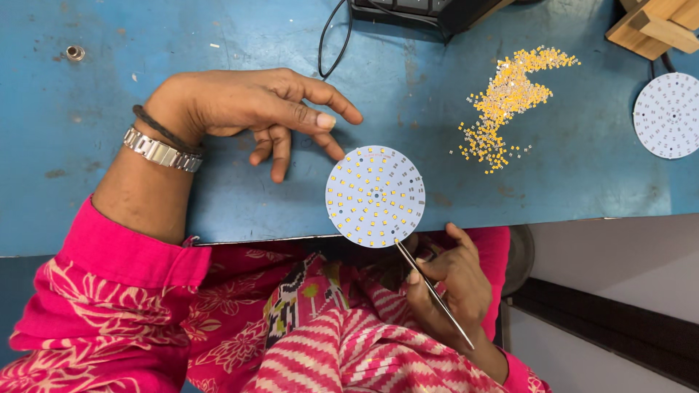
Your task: The person uses tweezers to pick small yellow LED components from a pile on a blue table and places them into designated spots on a circular LED board. The person completes one board and then begins working on a second board in the same manner.
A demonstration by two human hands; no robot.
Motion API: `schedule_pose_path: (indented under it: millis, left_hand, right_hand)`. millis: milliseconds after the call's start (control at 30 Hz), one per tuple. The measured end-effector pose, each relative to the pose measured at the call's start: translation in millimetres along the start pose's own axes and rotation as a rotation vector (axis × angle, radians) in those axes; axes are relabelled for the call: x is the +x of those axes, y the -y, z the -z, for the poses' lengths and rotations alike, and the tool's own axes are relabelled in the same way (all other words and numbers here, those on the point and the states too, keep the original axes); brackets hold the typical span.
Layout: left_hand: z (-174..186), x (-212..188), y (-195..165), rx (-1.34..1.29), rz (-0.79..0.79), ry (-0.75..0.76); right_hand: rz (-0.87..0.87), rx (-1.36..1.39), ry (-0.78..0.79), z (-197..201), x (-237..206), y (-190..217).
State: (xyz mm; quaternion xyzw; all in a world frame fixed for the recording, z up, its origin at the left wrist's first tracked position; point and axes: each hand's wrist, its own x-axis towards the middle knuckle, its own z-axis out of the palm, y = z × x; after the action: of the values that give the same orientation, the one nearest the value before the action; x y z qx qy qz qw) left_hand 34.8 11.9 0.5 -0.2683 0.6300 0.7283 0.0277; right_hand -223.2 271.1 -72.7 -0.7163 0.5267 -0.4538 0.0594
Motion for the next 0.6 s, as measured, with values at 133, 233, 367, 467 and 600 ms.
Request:
schedule_pose_path:
  millis: [133, 233, 367, 467, 600]
  left_hand:
    - [1, 0, 2, 0.003, 0.003, 0.0]
    - [2, 0, 3, -0.013, 0.024, -0.003]
    - [1, 0, 2, -0.012, 0.038, -0.015]
    - [-1, 0, 1, -0.071, -0.003, 0.044]
    - [0, 0, -1, 0.032, -0.012, 0.054]
  right_hand:
    - [0.001, -0.019, -0.002, -2, 2, 2]
    - [-0.009, 0.014, -0.019, 2, 4, 2]
    - [-0.158, -0.041, -0.117, 21, 13, -15]
    - [-0.275, -0.178, -0.203, 39, 26, -46]
    - [-0.37, -0.075, -0.234, 48, 30, -70]
